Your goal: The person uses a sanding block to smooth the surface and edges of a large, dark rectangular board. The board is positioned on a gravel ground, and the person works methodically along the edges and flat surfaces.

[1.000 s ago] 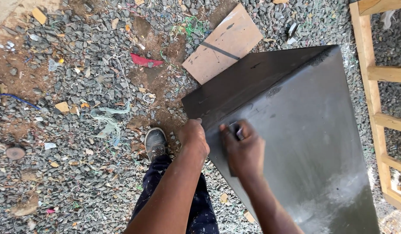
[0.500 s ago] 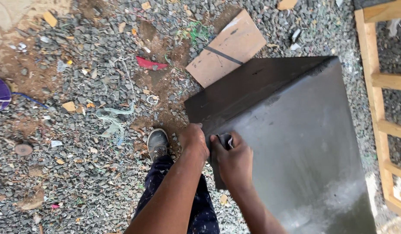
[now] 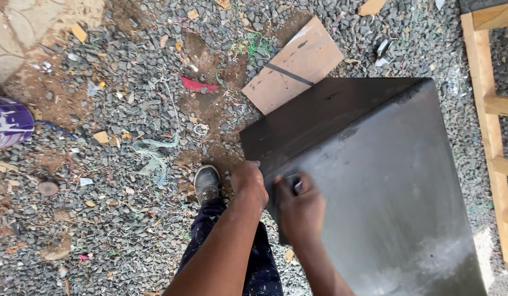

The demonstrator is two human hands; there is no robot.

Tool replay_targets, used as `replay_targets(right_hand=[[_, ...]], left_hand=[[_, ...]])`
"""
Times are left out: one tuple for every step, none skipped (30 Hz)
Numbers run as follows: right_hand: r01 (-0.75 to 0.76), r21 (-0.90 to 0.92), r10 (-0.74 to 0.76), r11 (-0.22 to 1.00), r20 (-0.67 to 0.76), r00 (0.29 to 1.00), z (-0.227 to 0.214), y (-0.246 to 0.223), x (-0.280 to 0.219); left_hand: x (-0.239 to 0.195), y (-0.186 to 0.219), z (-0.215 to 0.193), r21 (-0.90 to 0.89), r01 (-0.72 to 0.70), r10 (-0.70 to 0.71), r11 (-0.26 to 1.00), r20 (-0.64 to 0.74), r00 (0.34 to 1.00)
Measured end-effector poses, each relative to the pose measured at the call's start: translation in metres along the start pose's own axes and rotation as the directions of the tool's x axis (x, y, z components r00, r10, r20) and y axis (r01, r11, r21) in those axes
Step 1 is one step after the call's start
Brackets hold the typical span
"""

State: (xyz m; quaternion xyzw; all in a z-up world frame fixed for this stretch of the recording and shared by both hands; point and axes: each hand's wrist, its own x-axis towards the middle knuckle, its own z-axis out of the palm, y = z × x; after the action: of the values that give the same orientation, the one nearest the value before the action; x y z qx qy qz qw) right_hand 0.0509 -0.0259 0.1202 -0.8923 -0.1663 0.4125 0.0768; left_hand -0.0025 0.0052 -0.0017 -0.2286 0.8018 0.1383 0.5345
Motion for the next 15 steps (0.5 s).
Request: replay_targets(right_hand=[[0.002,0.003,-0.002,1.000,0.002,1.000,0.003,0.006,0.011],[0.063,-0.017,-0.063,0.998,0.028,0.998,0.002,0.016,0.019],[0.124,-0.035,-0.122,0.992,0.055,0.991,0.002,0.026,0.027],[0.126,-0.033,-0.124,0.991,0.054,0.991,-0.006,0.025,0.032],[0.117,-0.057,-0.119,0.991,-0.022,0.993,-0.013,0.024,0.036],[0.110,-0.083,-0.117,0.991,-0.092,0.989,-0.021,0.024,0.041],[0.116,-0.081,-0.122,0.990,-0.086,0.989,-0.008,0.022,0.031],[0.081,-0.044,-0.081,0.996,-0.015,0.997,0.001,0.023,0.021],[0.043,-0.009,-0.042,0.999,0.058,0.997,0.011,0.023,0.010],[0.033,-0.011,-0.032,0.999,0.058,0.998,0.002,0.017,0.012],[0.044,0.026,-0.045,0.999,0.029,0.999,-0.008,0.011,0.013],[0.072,0.072,-0.073,0.995,0.005,0.997,-0.012,0.001,0.017],[0.079,0.080,-0.080,0.994,0.011,0.997,-0.008,0.009,0.024],[0.089,0.067,-0.086,0.994,-0.052,0.995,-0.006,0.018,0.029],[0.099,0.054,-0.093,0.994,-0.114,0.989,-0.005,0.028,0.034]], left_hand=[[0.004,0.002,-0.001,-0.001,-0.004,0.004,1.000,-0.001,1.000],[0.006,-0.001,-0.002,0.019,-0.045,0.044,0.999,0.051,0.998],[0.008,-0.004,-0.003,0.037,-0.085,0.081,0.996,0.105,0.991],[0.026,-0.013,0.000,0.036,-0.089,0.084,0.995,0.106,0.991],[0.043,-0.021,0.004,0.031,-0.080,0.077,0.996,0.103,0.992],[0.061,-0.029,0.006,0.020,-0.072,0.069,0.997,0.096,0.993],[0.062,-0.026,0.005,0.014,-0.075,0.073,0.997,0.093,0.993],[0.063,-0.027,0.005,-0.013,-0.076,0.077,0.997,0.096,0.992],[0.063,-0.028,0.004,-0.040,-0.077,0.081,0.996,0.098,0.992],[0.058,-0.030,0.003,-0.032,-0.072,0.074,0.997,0.095,0.993],[0.053,-0.031,0.002,0.021,-0.079,0.076,0.997,0.106,0.991],[0.051,-0.023,0.003,0.061,-0.102,0.095,0.993,0.117,0.989],[0.058,-0.024,0.005,0.056,-0.112,0.106,0.992,0.113,0.988],[0.063,-0.029,0.006,0.052,-0.111,0.105,0.992,0.111,0.988],[0.069,-0.033,0.007,0.048,-0.110,0.104,0.993,0.109,0.989]])
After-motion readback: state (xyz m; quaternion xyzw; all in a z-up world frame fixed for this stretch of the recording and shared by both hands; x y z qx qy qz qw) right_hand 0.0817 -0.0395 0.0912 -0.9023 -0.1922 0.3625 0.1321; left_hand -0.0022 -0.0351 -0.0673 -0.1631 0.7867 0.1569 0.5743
